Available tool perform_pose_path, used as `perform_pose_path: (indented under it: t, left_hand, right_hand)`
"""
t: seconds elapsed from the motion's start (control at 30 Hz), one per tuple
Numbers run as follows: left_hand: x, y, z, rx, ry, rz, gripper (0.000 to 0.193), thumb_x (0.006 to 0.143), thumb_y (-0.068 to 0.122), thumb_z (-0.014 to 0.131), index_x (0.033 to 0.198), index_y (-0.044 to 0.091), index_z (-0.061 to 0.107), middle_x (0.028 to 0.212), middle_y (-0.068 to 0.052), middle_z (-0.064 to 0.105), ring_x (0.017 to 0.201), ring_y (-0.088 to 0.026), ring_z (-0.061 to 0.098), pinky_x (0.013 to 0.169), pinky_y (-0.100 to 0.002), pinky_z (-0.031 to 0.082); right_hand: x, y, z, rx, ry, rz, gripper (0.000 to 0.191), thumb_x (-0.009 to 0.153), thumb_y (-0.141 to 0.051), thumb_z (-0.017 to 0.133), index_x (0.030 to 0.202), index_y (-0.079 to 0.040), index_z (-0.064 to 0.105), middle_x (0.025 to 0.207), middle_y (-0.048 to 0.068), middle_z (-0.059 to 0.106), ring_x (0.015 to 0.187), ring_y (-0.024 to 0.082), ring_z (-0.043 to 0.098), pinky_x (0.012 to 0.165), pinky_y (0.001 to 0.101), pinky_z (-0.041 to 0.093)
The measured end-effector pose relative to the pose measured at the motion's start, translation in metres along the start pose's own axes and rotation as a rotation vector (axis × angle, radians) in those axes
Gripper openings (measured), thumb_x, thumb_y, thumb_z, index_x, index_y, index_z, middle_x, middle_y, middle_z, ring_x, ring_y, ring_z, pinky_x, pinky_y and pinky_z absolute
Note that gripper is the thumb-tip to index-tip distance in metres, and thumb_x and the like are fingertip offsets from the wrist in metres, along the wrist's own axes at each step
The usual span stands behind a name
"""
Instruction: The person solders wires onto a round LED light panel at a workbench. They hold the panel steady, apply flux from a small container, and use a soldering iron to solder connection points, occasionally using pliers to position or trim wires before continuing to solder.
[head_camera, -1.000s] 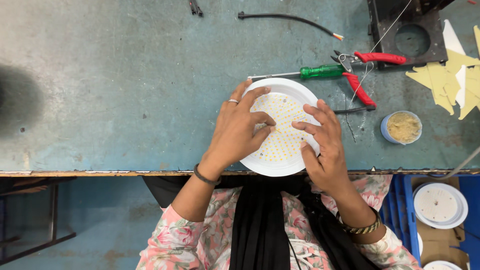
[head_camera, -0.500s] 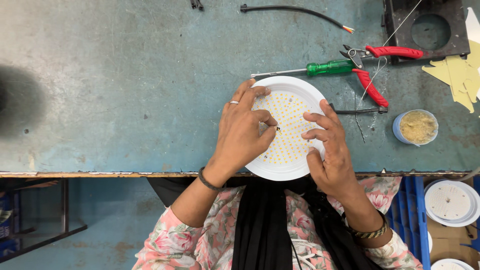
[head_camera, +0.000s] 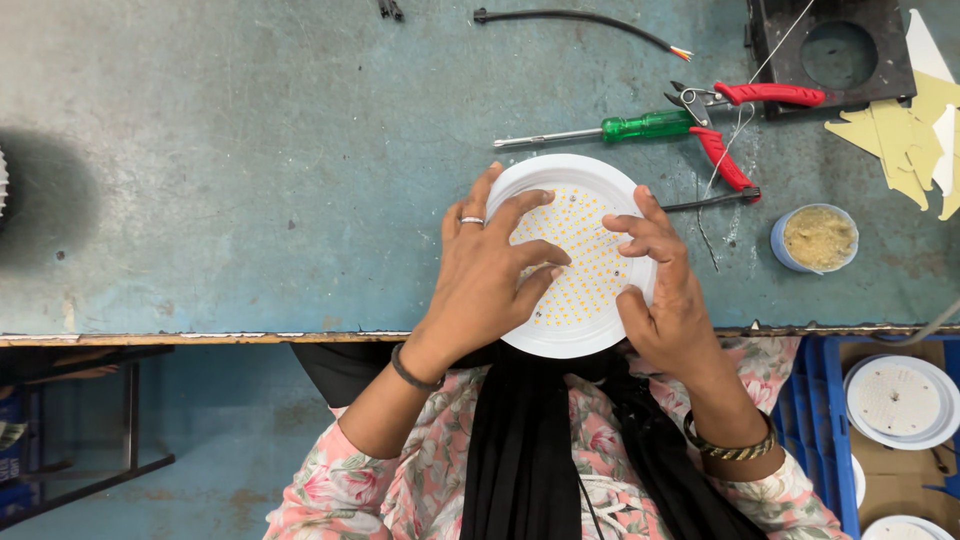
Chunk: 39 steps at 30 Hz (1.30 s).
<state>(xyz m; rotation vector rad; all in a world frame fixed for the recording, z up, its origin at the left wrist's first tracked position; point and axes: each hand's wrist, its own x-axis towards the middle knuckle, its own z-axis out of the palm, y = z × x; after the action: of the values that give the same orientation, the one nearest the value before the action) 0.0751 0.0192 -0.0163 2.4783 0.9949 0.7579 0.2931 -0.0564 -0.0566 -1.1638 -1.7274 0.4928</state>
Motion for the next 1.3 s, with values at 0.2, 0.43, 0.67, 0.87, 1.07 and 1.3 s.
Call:
perform_pose_path:
  t: [0.2,0.43,0.67,0.87,1.07,1.3]
  left_hand:
    - [0.006,0.013,0.007,0.17,-0.051,-0.018,0.007,0.078,0.025,0.081,0.085,0.027,0.08,0.142,-0.004,0.059,0.149,-0.042,0.031,0.111,-0.073,0.021]
    - [0.01,0.003,0.002,0.136,-0.135,0.05,0.007,0.078,0.027,0.081,0.084,0.026,0.079,0.143,-0.006,0.056,0.147,-0.046,0.031,0.103,-0.072,0.029]
    - [0.01,-0.004,0.0,0.084,-0.149,0.107,0.01,0.078,0.027,0.08,0.088,0.029,0.077,0.148,-0.008,0.053,0.148,-0.048,0.03,0.102,-0.069,0.032]
    - [0.014,-0.002,0.002,0.136,-0.154,0.147,0.012,0.079,0.026,0.078,0.09,0.022,0.075,0.144,-0.009,0.054,0.147,-0.05,0.027,0.105,-0.074,0.029]
    - [0.012,-0.003,0.005,0.138,-0.112,0.148,0.009,0.082,0.023,0.075,0.087,0.016,0.075,0.139,-0.005,0.059,0.148,-0.048,0.03,0.102,-0.068,0.035]
    - [0.005,-0.01,0.007,0.035,-0.071,0.117,0.009,0.08,0.023,0.078,0.084,0.016,0.076,0.135,0.0,0.064,0.149,-0.043,0.034,0.106,-0.059,0.036]
  right_hand:
    - [-0.005,0.006,-0.005,0.058,-0.046,-0.023,0.059,0.078,0.018,0.047,0.129,-0.01,0.037,0.141,0.019,0.057,0.158,0.04,0.031,0.134,0.0571,0.02]
    - [-0.009,0.011,-0.004,0.142,-0.029,0.018,0.059,0.077,0.019,0.044,0.127,-0.011,0.033,0.141,0.02,0.057,0.161,0.039,0.028,0.136,0.0568,0.016]
    - [-0.009,0.013,-0.003,0.161,-0.018,0.013,0.06,0.076,0.019,0.042,0.127,-0.012,0.034,0.138,0.02,0.06,0.16,0.035,0.033,0.138,0.0578,0.013]
    - [-0.009,0.012,-0.003,0.188,-0.024,0.036,0.062,0.075,0.019,0.041,0.128,-0.013,0.034,0.139,0.022,0.059,0.163,0.037,0.025,0.137,0.0556,0.014]
    - [-0.009,0.012,-0.003,0.185,-0.021,0.039,0.062,0.075,0.019,0.042,0.128,-0.013,0.034,0.139,0.022,0.059,0.162,0.037,0.027,0.137,0.0559,0.014]
    - [-0.01,0.013,-0.004,0.196,-0.019,0.04,0.062,0.076,0.019,0.041,0.129,-0.012,0.034,0.139,0.021,0.059,0.163,0.038,0.025,0.137,0.056,0.015]
